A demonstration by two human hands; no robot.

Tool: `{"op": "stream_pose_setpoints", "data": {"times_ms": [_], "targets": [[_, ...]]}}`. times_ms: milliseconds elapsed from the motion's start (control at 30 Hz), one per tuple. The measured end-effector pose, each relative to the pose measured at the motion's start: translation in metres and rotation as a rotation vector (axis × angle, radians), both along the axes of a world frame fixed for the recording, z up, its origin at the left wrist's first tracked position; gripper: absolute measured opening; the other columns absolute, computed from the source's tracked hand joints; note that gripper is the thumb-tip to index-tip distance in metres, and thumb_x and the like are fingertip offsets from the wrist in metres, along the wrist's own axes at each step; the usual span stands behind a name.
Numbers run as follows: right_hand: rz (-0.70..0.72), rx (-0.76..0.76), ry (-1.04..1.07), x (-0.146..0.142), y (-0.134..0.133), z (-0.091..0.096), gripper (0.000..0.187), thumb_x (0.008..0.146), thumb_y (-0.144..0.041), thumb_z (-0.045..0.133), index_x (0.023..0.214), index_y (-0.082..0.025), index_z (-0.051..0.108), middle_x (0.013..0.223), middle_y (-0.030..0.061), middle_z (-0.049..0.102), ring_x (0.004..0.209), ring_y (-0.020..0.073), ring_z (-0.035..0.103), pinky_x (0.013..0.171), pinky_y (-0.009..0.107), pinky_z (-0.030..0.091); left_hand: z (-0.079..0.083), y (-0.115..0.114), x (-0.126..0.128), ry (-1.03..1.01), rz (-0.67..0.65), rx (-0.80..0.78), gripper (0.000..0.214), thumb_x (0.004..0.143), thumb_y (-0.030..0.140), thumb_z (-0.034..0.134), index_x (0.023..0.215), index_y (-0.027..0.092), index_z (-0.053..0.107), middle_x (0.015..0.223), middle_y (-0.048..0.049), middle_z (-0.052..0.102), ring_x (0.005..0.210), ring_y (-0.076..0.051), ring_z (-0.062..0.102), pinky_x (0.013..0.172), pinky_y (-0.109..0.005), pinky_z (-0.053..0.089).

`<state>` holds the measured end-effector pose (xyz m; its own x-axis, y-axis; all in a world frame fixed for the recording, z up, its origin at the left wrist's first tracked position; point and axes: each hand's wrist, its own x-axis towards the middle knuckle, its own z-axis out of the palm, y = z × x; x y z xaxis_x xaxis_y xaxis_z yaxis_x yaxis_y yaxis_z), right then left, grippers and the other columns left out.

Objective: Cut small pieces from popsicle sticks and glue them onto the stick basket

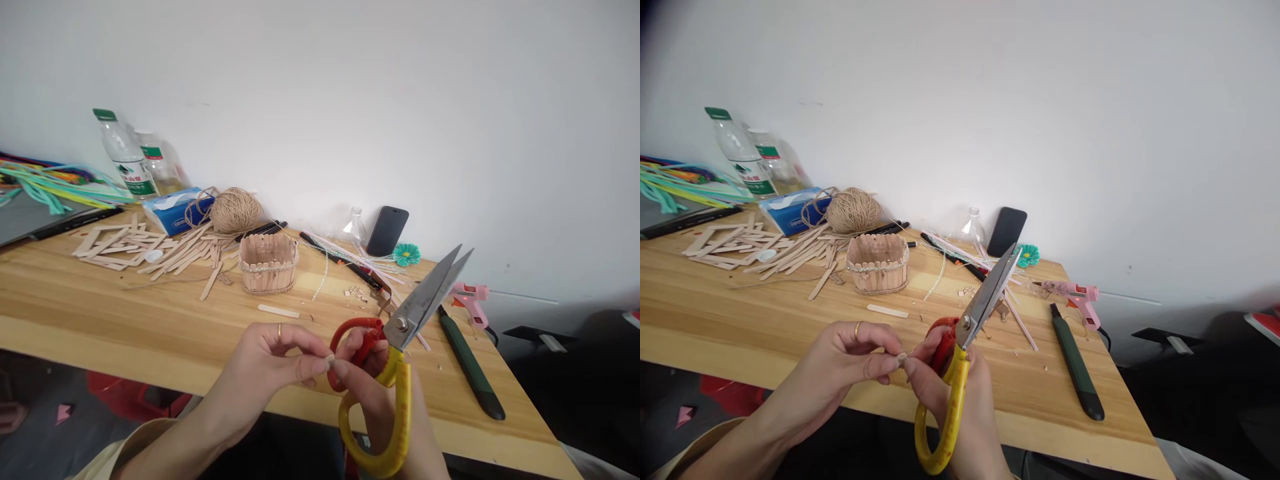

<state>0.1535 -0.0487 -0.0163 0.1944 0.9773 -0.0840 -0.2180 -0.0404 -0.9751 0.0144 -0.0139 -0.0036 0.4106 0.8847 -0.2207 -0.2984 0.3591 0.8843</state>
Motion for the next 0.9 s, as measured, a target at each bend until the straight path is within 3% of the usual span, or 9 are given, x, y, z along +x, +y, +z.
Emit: {"op": "stream_pose_setpoints", "data": {"times_ms": [267,533,900], "targets": [[-0.097,0.046,-0.160,0.000,-0.002,0.011,0.020,0.059,-0.021,0.075,0.065,-0.020,0.056,0.058,-0.0020,0.057,0.056,0.0155,0.058,0.053,0.026,0.049,0.001,0.002,-0.001,-0.058,-0.054,-0.114,0.012,0.054,0.018,0.081,0.064,0.016,0.074,0.064,-0.0007,0.069,0.061,-0.011,0.056,0.057,-0.020,0.045],[-0.160,0.149,-0.206,-0.002,0.001,-0.002,0.025,0.059,-0.030,0.076,0.064,-0.021,0.054,0.057,-0.0016,0.057,0.055,0.0165,0.059,0.051,0.026,0.050,0.000,0.004,-0.001,-0.089,-0.096,-0.141,0.014,0.065,0.029,0.075,0.066,0.015,0.074,0.066,-0.0039,0.069,0.066,-0.013,0.059,0.056,-0.019,0.047],[-0.142,0.052,-0.156,-0.003,-0.005,0.011,0.020,0.062,-0.021,0.075,0.069,-0.021,0.055,0.064,-0.0005,0.059,0.062,0.0168,0.058,0.058,0.027,0.049,0.003,0.002,0.002,-0.041,0.004,-0.110,0.006,0.059,0.020,0.078,0.062,0.017,0.074,0.063,-0.0006,0.068,0.061,-0.011,0.056,0.055,-0.019,0.045]]}}
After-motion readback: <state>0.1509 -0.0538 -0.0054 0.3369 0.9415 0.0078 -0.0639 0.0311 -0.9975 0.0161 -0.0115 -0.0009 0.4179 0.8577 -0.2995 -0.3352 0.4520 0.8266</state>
